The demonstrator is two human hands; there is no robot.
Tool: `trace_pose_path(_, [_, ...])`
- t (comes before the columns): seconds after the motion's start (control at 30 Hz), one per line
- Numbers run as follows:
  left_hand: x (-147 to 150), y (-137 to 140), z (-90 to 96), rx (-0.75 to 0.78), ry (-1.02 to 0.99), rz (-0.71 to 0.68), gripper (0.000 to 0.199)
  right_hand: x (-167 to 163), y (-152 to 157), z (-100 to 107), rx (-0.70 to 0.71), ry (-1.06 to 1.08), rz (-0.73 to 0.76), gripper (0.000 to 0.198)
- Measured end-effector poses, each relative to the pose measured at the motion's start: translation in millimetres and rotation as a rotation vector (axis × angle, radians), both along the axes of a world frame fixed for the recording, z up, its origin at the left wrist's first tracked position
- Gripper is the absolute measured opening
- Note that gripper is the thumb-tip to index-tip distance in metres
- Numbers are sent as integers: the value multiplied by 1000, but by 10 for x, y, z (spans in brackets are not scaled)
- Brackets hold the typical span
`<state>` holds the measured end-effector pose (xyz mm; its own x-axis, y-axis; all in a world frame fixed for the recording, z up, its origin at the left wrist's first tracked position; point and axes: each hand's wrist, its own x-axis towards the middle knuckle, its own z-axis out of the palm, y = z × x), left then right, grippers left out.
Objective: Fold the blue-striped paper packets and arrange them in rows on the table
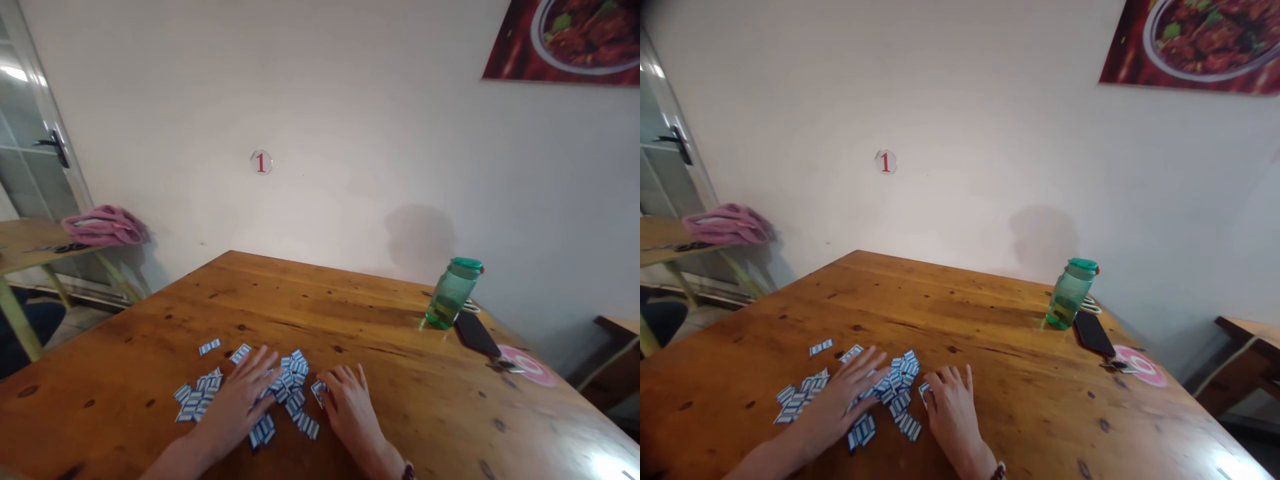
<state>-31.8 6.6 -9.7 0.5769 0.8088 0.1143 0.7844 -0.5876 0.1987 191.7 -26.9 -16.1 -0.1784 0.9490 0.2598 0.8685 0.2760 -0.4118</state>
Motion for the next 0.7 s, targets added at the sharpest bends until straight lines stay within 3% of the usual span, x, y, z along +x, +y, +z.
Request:
trace_pose_path(0.07, [-9,-84,-8,-88,10,-144,45,17,-1,-19,-15,-15,42,23])
trace_pose_path(0.1, [-30,-109,-16,-122,24,-145,46,17,-6,-28,-24,-25,75,23])
trace_pose_path(0.23, [-266,-32,-23,3,34,191,35,-3,-23,-45,-25,-24,90,22])
trace_pose_path(0.37, [-555,197,-91,166,16,416,37,-7,-21,-37,-10,-15,50,20])
trace_pose_path(0.43, [-605,271,-163,139,47,499,42,-4,-19,-36,-8,-21,36,21])
trace_pose_path(0.53, [-554,282,-209,8,73,431,41,-3,-18,-41,-9,-24,70,19])
trace_pose_path(0.6, [-482,237,-163,25,33,369,37,0,-14,-43,-3,-7,79,18])
trace_pose_path(0.7, [-357,150,-42,80,18,408,34,16,2,-34,23,17,21,20])
